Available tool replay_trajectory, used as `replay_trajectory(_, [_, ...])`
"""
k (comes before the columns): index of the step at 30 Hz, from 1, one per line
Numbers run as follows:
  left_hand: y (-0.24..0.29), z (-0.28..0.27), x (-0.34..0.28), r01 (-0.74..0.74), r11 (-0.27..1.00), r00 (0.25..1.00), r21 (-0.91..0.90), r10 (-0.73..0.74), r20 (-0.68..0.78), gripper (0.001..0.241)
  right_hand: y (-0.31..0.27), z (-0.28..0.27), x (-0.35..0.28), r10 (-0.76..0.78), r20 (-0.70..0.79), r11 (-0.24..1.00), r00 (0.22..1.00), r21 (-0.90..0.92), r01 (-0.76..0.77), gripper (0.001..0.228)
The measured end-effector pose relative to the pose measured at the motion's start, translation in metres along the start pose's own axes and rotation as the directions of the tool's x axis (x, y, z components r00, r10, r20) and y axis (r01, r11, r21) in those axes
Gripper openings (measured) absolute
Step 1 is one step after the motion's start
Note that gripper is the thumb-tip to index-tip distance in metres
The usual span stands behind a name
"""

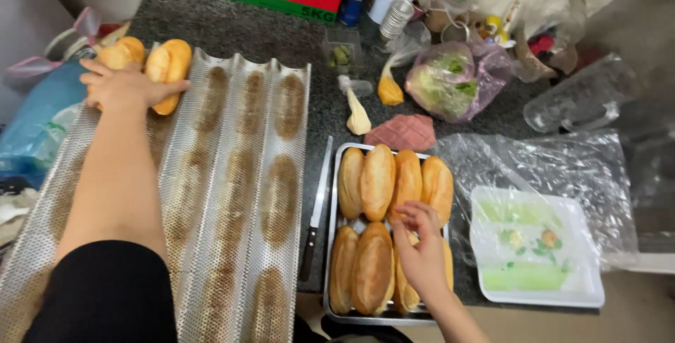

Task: Sorting freshly baked bread from a cooling rack onto a tray and packaging it.

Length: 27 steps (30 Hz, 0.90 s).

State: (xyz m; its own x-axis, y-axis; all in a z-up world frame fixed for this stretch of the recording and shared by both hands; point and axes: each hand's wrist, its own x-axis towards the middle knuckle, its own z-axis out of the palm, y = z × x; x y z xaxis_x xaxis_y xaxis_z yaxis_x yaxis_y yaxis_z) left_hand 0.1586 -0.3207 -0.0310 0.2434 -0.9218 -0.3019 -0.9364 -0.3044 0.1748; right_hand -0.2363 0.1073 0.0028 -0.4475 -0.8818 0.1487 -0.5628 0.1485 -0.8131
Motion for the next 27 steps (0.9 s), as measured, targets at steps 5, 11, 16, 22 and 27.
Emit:
replay_trajectory(5, [-0.023,0.021,0.018,-0.049,0.999,0.997,-0.017,0.048,-0.060,0.131,-0.009,-0.009,0.003,-0.002,-0.032,1.000,0.999,0.015,0.003,0.025])
replay_trajectory(11, [-0.067,0.048,-0.028,-0.340,0.878,0.927,-0.337,0.251,-0.279,0.095,0.000,-0.025,-0.009,-0.001,-0.076,1.000,0.997,0.014,0.002,0.023])
replay_trajectory(16, [-0.052,0.035,-0.169,-0.622,0.501,0.783,-0.602,0.397,-0.480,0.068,0.008,-0.019,-0.030,0.099,-0.089,0.989,0.991,0.116,-0.088,0.022])
replay_trajectory(22, [-0.011,0.060,-0.335,-0.700,0.589,0.714,-0.403,0.579,-0.394,0.093,-0.039,0.007,-0.055,0.009,0.152,0.928,0.988,0.367,-0.065,0.051])
replay_trajectory(27, [0.041,0.072,-0.406,-0.561,0.571,0.783,-0.600,0.601,-0.161,0.090,-0.050,0.041,-0.084,0.036,0.341,0.848,0.939,0.487,-0.209,0.099])
